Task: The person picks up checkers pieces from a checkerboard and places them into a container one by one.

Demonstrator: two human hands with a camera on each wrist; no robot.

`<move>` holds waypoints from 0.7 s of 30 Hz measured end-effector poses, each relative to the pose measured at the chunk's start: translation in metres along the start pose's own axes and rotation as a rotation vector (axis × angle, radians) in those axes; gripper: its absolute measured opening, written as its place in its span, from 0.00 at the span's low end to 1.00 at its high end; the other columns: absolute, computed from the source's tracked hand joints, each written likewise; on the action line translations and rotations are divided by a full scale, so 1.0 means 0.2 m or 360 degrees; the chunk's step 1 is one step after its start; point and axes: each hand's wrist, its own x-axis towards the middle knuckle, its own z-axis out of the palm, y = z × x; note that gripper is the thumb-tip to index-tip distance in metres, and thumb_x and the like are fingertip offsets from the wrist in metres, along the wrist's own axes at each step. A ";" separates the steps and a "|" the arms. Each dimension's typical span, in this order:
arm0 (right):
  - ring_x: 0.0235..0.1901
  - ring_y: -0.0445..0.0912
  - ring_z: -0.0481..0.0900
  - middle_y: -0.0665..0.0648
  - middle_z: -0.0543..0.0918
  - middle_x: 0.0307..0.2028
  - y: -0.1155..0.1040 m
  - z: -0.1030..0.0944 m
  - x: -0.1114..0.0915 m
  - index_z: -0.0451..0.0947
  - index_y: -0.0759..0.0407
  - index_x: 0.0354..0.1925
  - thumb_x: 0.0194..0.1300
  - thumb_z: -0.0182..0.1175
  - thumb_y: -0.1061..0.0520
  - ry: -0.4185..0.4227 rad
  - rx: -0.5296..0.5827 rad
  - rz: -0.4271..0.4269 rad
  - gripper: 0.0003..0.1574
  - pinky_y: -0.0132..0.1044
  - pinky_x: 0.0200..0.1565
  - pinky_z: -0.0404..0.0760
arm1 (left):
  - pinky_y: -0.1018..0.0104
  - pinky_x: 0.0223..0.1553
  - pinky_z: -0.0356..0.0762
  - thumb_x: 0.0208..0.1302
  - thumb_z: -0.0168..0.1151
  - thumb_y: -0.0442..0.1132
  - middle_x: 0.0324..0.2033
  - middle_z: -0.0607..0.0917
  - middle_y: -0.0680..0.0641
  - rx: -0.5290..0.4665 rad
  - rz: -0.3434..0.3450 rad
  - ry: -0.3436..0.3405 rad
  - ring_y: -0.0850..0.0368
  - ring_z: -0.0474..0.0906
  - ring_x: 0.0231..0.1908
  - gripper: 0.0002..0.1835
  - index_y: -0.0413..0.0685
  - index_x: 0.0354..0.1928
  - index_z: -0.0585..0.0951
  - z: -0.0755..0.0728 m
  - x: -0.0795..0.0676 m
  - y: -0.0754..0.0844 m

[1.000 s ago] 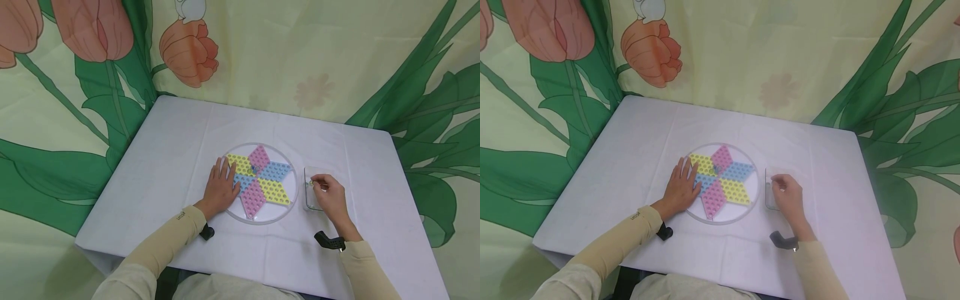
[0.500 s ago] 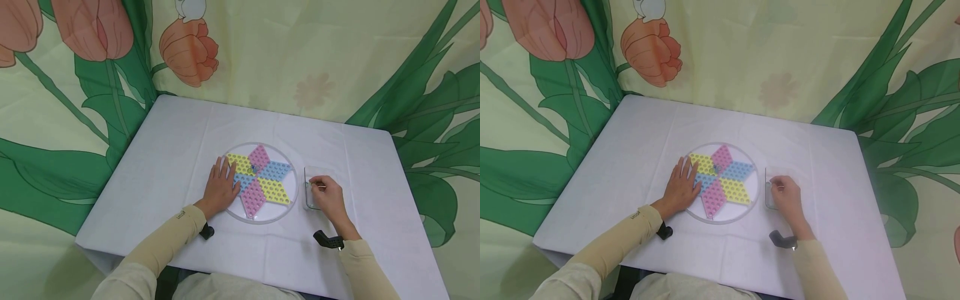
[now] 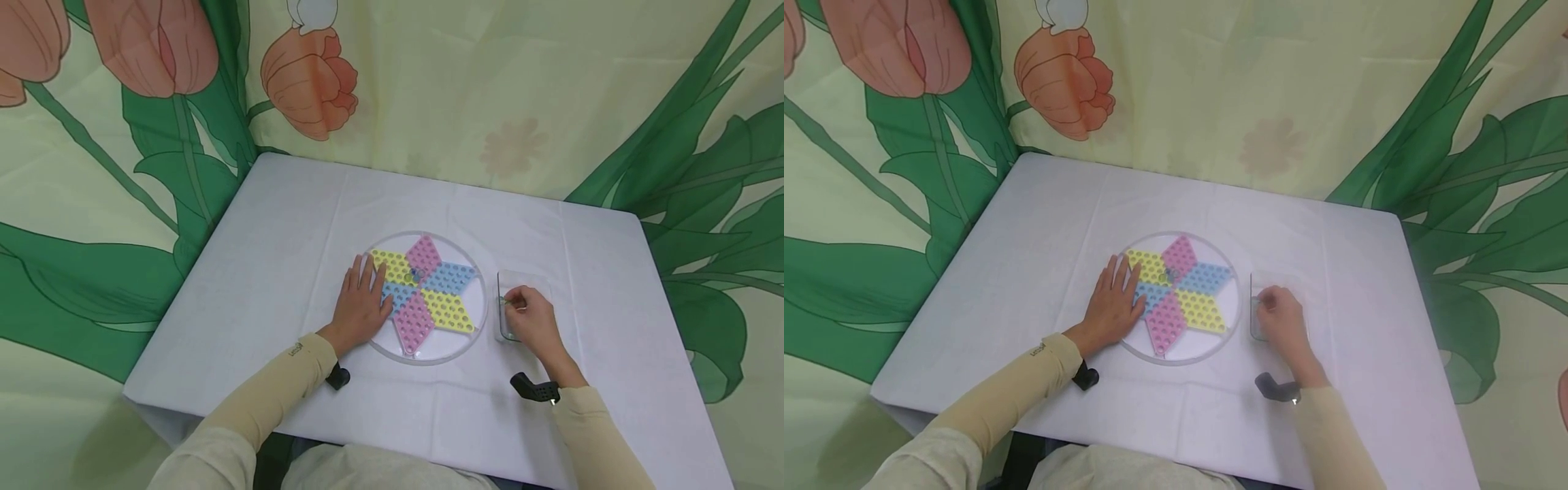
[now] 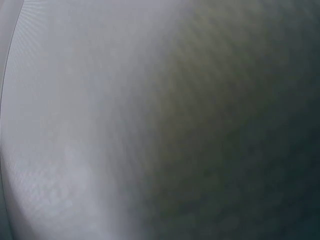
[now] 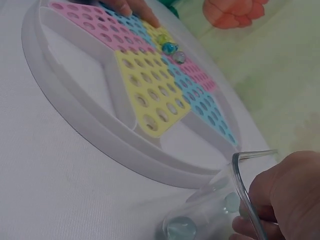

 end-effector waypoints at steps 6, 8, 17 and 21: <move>0.37 0.53 0.78 0.65 0.82 0.37 0.00 0.00 0.01 0.78 0.67 0.39 0.57 0.54 0.69 -0.0104 -0.0022 -0.0024 0.10 0.38 0.37 0.77 | 0.42 0.76 0.45 0.74 0.42 0.54 0.77 0.47 0.32 0.0000 -0.0012 -0.0046 0.34 0.37 0.78 0.38 0.42 0.78 0.51 -0.01 0.00 0.00; 0.36 0.54 0.78 0.65 0.82 0.36 -0.01 0.00 0.01 0.78 0.68 0.39 0.57 0.55 0.69 -0.0137 -0.0045 -0.0031 0.10 0.39 0.36 0.76 | 0.42 0.76 0.44 0.74 0.42 0.54 0.77 0.46 0.33 0.0003 -0.0016 -0.0057 0.35 0.36 0.78 0.38 0.42 0.78 0.50 -0.01 0.00 0.00; 0.36 0.53 0.74 0.64 0.80 0.36 -0.02 0.00 0.03 0.78 0.68 0.40 0.57 0.56 0.70 -0.0241 -0.0178 -0.0032 0.10 0.42 0.37 0.74 | 0.40 0.74 0.50 0.74 0.44 0.52 0.76 0.51 0.31 0.0006 0.0036 0.0015 0.33 0.42 0.77 0.37 0.40 0.77 0.54 -0.02 0.00 0.00; 0.37 0.54 0.76 0.66 0.80 0.37 -0.04 -0.02 0.01 0.78 0.69 0.40 0.58 0.56 0.69 -0.0244 -0.0145 -0.0035 0.10 0.43 0.38 0.76 | 0.40 0.74 0.49 0.74 0.44 0.52 0.76 0.50 0.31 0.0001 0.0037 0.0005 0.32 0.41 0.77 0.36 0.40 0.77 0.53 -0.03 0.00 0.00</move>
